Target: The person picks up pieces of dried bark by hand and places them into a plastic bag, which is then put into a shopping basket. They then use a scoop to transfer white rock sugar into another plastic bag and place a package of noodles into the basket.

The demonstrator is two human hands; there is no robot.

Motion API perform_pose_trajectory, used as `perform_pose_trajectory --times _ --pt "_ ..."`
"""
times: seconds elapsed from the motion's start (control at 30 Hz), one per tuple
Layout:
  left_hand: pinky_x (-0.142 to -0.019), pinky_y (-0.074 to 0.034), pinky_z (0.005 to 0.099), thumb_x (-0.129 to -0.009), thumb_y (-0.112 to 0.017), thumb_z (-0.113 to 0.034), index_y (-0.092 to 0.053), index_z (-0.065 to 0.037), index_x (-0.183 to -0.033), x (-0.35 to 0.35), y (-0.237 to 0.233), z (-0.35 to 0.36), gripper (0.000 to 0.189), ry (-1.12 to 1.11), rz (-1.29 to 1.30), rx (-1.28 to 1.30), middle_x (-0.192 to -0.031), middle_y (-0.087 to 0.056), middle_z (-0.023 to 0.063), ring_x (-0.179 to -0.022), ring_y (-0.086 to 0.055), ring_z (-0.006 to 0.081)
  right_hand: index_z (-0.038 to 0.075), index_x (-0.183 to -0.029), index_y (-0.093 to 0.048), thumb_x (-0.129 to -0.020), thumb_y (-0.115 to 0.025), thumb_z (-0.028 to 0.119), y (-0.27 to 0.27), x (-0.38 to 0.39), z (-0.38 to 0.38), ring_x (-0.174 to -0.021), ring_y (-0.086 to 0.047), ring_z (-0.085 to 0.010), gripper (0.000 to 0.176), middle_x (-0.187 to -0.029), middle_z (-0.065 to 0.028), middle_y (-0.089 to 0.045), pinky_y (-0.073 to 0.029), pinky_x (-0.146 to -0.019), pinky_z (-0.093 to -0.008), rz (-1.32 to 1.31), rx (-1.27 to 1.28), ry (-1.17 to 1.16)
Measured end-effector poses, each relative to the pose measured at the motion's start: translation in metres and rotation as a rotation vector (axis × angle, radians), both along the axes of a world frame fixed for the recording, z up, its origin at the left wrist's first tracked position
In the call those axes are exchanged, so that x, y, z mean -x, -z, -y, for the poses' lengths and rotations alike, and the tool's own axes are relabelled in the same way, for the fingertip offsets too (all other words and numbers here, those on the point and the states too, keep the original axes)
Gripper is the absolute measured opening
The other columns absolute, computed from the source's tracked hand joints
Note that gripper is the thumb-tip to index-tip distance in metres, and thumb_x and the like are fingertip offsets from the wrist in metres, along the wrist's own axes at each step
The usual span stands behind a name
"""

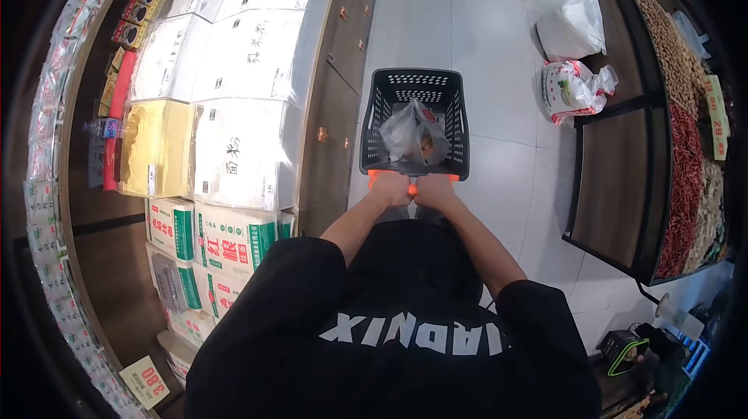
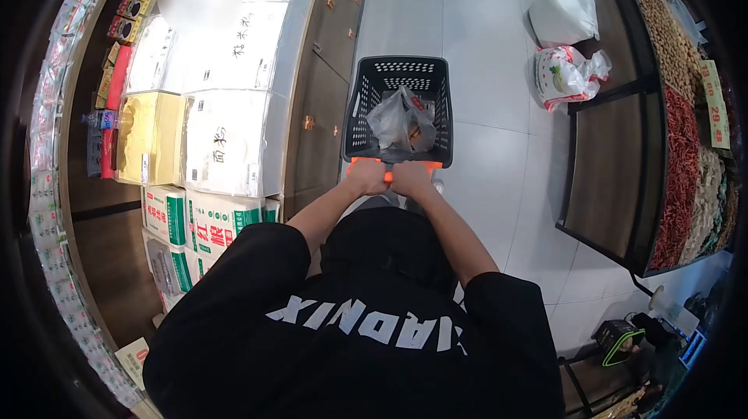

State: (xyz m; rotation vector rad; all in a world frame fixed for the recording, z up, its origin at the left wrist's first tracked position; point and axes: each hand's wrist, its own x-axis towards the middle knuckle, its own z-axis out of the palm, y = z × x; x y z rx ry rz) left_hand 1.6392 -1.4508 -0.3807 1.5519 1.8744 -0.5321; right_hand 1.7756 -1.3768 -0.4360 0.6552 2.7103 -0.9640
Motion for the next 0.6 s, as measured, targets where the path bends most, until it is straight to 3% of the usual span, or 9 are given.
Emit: perform_pose_trajectory --times 0.23,0.47,0.6 --pt "-0.082 -0.055 0.0464 -0.079 -0.065 -0.032 -0.073 -0.002 -0.088 0.01 -0.013 -0.027 0.032 -0.022 0.044 0.127 -0.091 -0.073 0.021 -0.089 -0.071 0.0364 0.002 -0.091 -0.072 -0.079 -0.062 0.021 -0.025 0.011 -0.028 -0.09 -0.071 -0.0356 0.025 -0.093 -0.0197 -0.073 -0.057 -0.08 -0.0462 0.088 0.177 -0.039" --pt "-0.082 -0.055 0.0455 -0.077 -0.067 -0.026 -0.075 -0.005 -0.09 0.038 -0.006 -0.059 0.026 -0.063 0.05 0.106 -0.093 -0.073 0.0176 -0.091 -0.071 0.0339 0.002 -0.091 -0.072 -0.08 -0.062 0.021 -0.006 0.042 -0.059 -0.09 -0.071 -0.0351 0.025 -0.093 -0.0196 -0.073 -0.057 -0.08 -0.0461 0.137 0.173 -0.06" --pt "-0.081 -0.056 0.0445 -0.077 -0.066 -0.022 -0.076 -0.005 -0.089 0.058 0.003 -0.085 0.023 -0.049 0.044 0.065 -0.093 -0.074 0.0163 -0.089 -0.072 0.0319 0.001 -0.085 -0.072 -0.08 -0.062 0.029 0.002 0.058 -0.086 -0.083 -0.071 -0.0376 0.03 -0.087 -0.0213 -0.072 -0.057 -0.077 -0.048 0.079 0.133 -0.027"
